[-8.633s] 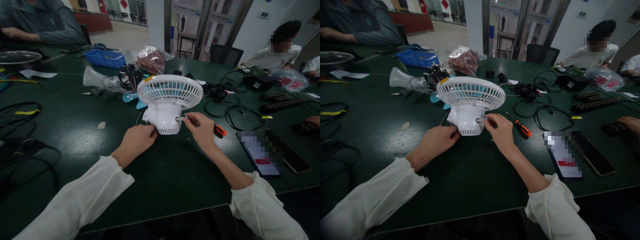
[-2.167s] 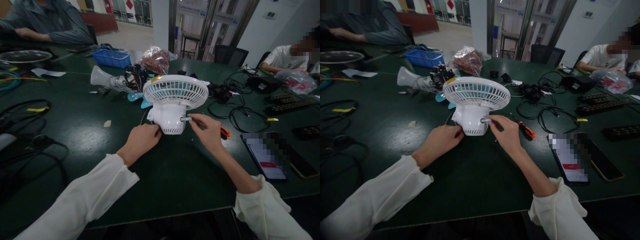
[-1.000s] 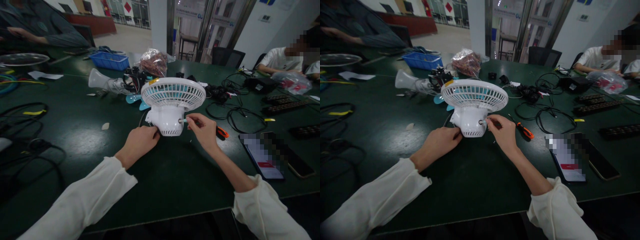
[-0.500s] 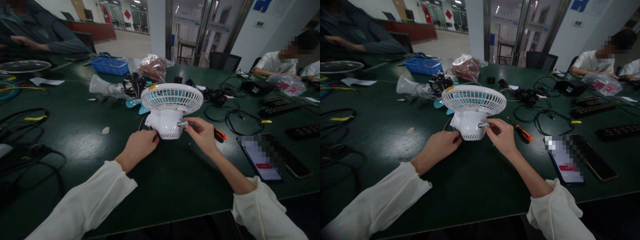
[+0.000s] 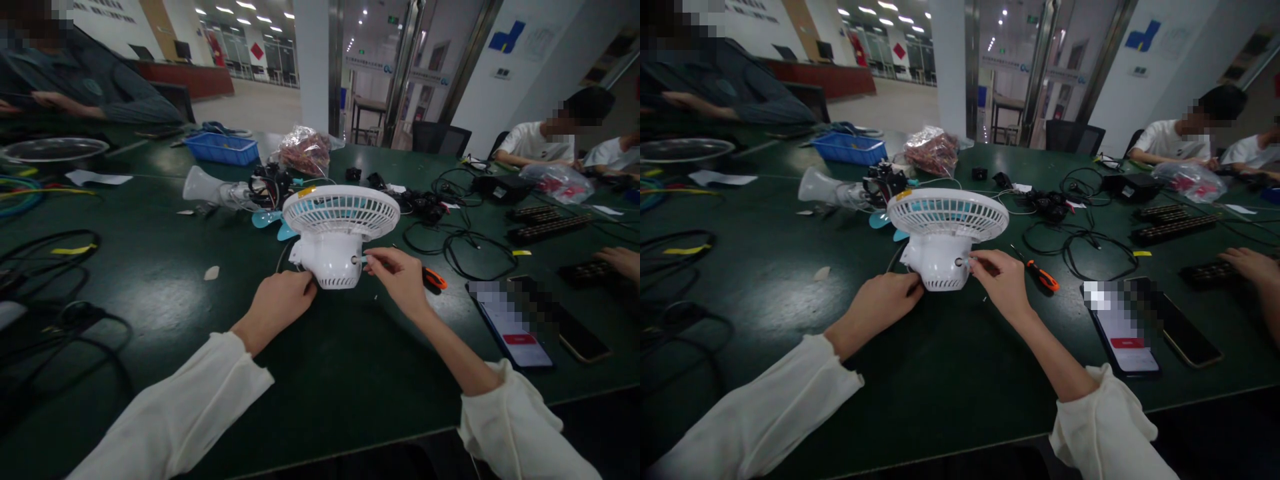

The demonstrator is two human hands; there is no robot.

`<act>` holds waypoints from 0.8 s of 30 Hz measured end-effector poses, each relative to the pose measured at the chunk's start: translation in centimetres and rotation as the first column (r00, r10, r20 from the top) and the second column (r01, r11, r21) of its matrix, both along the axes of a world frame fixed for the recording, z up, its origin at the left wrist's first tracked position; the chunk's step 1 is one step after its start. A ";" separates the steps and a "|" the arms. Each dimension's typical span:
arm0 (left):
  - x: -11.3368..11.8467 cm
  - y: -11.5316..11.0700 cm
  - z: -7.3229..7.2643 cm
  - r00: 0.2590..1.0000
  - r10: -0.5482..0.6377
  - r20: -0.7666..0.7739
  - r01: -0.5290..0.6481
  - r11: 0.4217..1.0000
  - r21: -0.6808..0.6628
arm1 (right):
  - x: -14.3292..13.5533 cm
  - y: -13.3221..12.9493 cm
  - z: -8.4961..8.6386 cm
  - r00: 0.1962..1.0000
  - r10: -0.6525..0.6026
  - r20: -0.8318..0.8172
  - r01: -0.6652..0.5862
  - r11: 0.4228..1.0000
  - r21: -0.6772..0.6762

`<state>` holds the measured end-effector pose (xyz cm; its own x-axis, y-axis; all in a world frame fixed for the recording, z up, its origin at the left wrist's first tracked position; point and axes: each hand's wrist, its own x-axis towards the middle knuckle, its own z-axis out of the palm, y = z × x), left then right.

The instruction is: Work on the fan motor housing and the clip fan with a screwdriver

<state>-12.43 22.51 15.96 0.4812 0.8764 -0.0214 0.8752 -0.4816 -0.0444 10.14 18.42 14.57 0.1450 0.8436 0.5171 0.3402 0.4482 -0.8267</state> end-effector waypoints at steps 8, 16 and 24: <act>0.0 0.0 0.0 1.000 -0.008 -0.005 0.008 1.000 -0.008 | 0.2 -0.6 0.4 0.997 0.059 0.040 -0.059 0.998 0.001; 0.0 -0.1 0.0 1.000 -0.008 0.019 0.008 1.000 -0.009 | 0.5 -0.1 -0.4 0.998 0.059 -0.019 -0.060 0.996 -0.063; -0.1 0.0 -0.3 1.000 -0.012 0.020 0.012 1.000 0.005 | 0.6 0.0 -0.2 0.995 0.087 -0.055 -0.091 0.993 -0.077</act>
<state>-12.48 22.55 15.70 0.4918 0.8707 -0.0075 0.8702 -0.4918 -0.0297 10.70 18.40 14.35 0.0919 0.8924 0.4418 0.2577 0.4072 -0.8762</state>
